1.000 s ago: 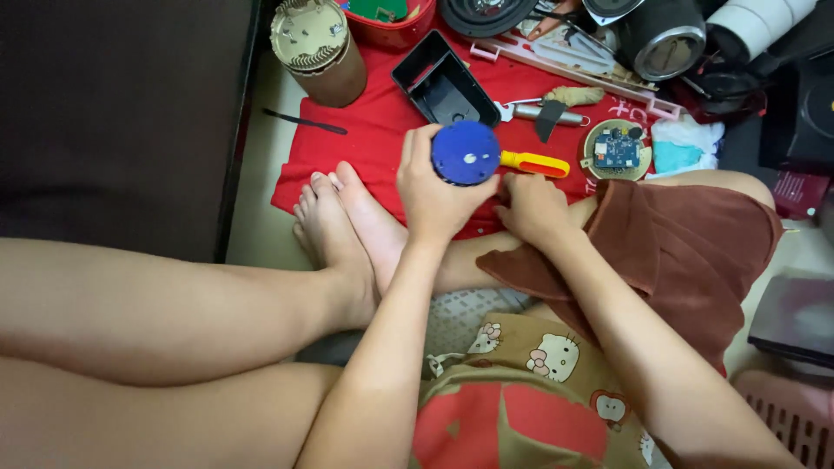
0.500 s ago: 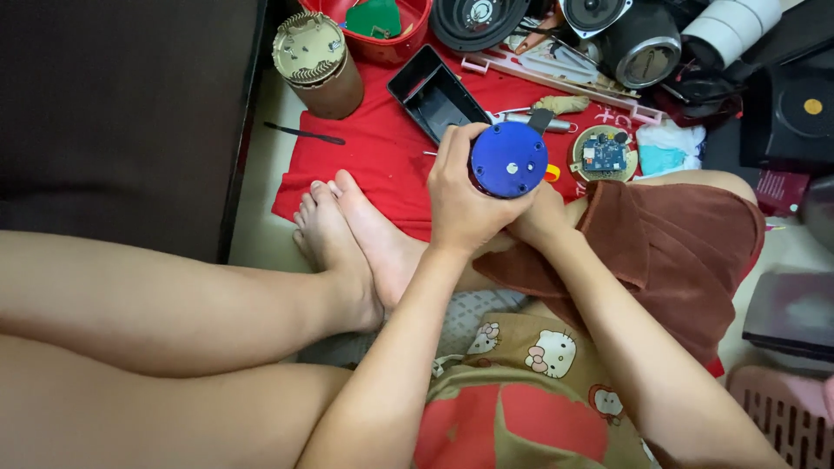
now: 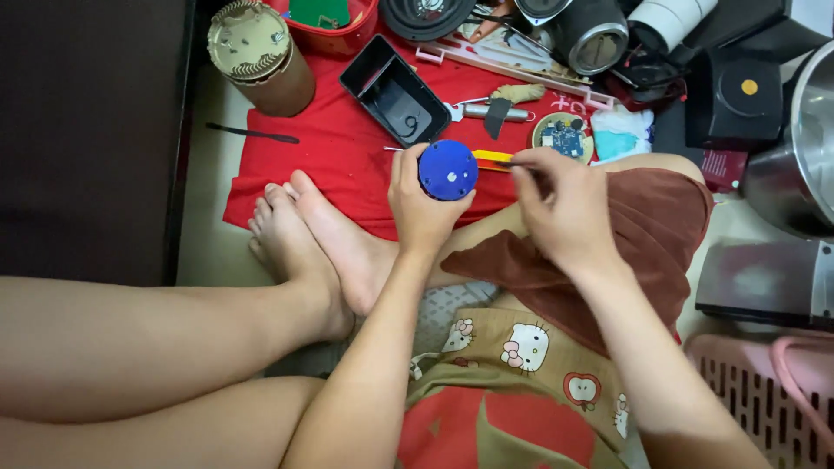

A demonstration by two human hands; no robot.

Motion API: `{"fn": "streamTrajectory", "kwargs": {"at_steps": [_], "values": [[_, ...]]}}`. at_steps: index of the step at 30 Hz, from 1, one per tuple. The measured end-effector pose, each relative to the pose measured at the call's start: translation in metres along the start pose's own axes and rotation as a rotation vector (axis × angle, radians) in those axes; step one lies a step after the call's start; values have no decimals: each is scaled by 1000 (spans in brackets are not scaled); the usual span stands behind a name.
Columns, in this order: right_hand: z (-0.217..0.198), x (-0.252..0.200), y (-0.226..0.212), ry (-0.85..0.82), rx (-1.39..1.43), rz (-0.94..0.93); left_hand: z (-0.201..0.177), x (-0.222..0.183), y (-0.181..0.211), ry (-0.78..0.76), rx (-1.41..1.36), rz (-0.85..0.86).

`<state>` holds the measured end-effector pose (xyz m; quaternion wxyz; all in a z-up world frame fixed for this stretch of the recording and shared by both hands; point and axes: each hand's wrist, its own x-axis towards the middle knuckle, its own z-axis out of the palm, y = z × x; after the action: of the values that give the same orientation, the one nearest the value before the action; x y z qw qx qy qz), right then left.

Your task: Aligning a small circuit board with its housing and preparing it for assembly using a screwdriver.

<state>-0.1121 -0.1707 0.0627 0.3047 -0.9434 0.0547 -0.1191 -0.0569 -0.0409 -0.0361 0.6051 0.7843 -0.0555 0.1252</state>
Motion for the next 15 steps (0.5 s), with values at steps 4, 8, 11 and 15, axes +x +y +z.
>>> {"fn": "streamTrajectory", "kwargs": {"at_steps": [4, 8, 11, 15], "values": [[16, 6, -25, -69, 78, -100, -1, -5, -17, -29, 27, -38], [39, 14, -24, -121, 10, -247, 3, -6, -25, 36, 35, -45], [41, 21, -25, -138, 20, -290, 3, -6, -29, 59, 30, -35], [39, 27, -30, -167, 15, -352, 7, -6, -36, 63, 32, -22]]}}
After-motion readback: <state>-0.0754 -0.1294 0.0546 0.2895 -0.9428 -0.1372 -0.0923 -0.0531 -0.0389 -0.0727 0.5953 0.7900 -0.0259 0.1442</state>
